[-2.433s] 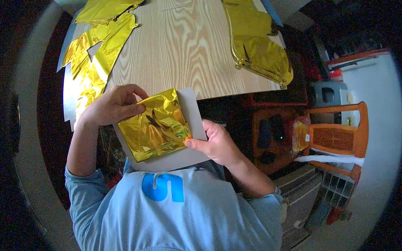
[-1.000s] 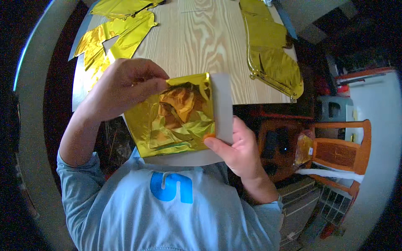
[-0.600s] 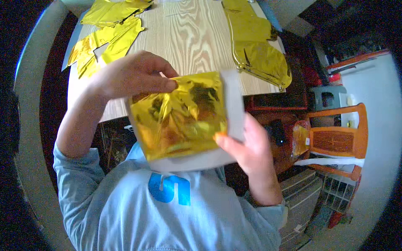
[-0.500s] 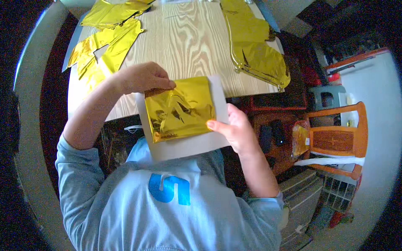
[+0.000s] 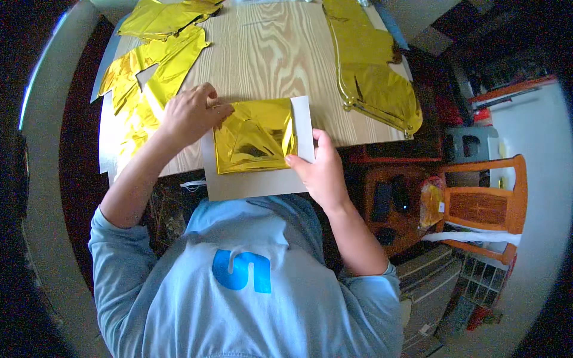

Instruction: Folding gold foil balloons and placing them into clear plastic bags with cardboard headers.

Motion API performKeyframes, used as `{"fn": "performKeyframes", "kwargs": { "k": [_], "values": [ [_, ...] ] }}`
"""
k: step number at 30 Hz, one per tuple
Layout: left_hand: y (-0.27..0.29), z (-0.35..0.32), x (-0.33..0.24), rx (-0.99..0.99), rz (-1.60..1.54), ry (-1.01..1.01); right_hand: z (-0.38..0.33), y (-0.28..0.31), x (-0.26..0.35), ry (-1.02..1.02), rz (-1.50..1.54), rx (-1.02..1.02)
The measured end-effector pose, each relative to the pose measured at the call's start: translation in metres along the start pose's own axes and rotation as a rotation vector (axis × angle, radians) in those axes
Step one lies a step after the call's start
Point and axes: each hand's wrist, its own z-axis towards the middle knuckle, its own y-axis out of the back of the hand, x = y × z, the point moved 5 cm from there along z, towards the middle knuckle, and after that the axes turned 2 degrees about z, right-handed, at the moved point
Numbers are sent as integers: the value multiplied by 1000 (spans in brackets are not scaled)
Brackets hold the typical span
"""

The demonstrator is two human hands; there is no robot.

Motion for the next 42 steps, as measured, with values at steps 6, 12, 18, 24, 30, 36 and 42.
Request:
{"fn": "performKeyframes", "kwargs": {
  "k": [6, 12, 18, 24, 30, 36, 42],
  "values": [
    [-21, -25, -38, -274, 43, -503, 4, -4, 11, 24, -126, -18],
    [-47, -30, -37, -223, -9, -573, 1, -8, 41, -37, -346, -41],
    [-50, -28, -32, -184, 29, -557, -8, -9, 55, 246, -823, -150],
    [-51, -30, -33, -201, 15, -566, -44, -37, 69, 812, -916, -27],
    [-48, -33, -28, -200, -39, -591, -47, -57, 45, 839, -912, 197],
    [-44, -34, -20, -194, -105, -602, -49, -64, 45, 904, -846, 211],
    [-41, -34, -18, -144, -160, -608, -53, -56, 50, 910, -794, 322]
  ]
}}
